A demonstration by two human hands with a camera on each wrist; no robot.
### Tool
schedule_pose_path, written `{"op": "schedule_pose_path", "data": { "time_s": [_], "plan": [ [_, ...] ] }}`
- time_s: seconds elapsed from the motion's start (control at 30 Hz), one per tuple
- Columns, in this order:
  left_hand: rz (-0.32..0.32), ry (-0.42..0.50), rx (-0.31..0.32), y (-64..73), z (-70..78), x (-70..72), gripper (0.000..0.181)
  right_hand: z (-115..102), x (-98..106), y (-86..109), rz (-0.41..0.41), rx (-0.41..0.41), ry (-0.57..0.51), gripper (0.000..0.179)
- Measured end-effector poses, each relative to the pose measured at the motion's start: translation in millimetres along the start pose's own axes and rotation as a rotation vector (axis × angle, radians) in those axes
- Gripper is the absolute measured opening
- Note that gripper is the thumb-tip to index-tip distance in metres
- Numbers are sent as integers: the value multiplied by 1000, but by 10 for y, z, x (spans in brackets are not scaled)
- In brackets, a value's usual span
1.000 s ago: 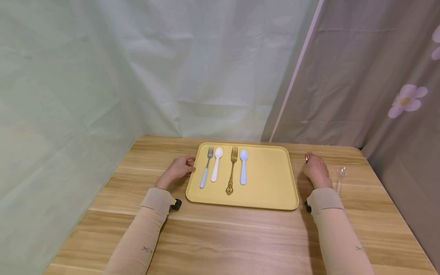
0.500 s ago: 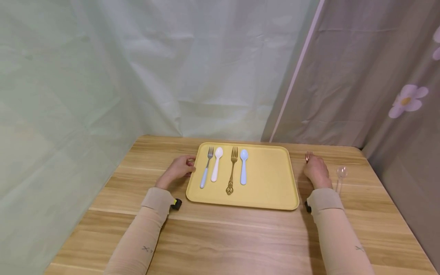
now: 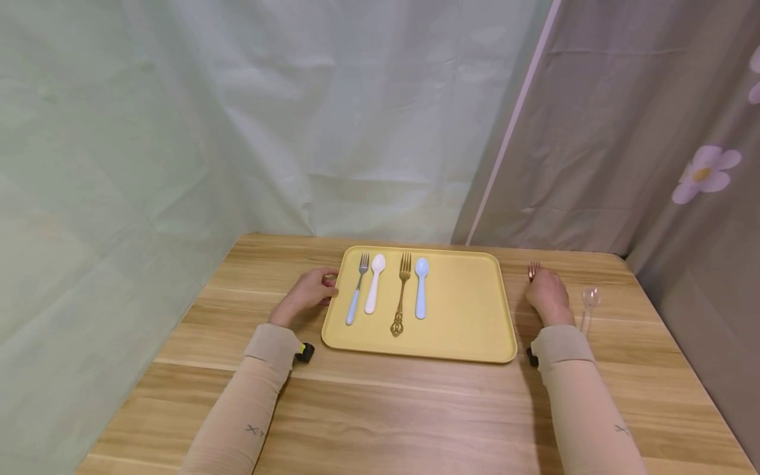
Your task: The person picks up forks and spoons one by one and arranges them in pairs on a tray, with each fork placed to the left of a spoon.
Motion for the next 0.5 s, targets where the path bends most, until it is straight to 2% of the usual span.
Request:
{"op": "schedule_pose_path", "data": {
  "time_s": [0.13,0.37,0.5],
  "plan": [
    [1,-7,-1,4,-3,1,53,-3,0,1,4,2,-1,32],
    [-2,-3,2,2,5,0,54,-2,7,2,15,13,-16,20],
    [0,-5,-1,-4,-1,1,54,-32,22,12,23,24,-27,22]
  ]
}}
Point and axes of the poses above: each hand's wrist, its own y-axis away from the middle knuckle, its own x-axis out of the back of the hand, z = x × y, the point moved 4 cm from there along -y, towards the middle knuckle, and after that the axes turned 12 degrees about -y, right-handed, at the moved point
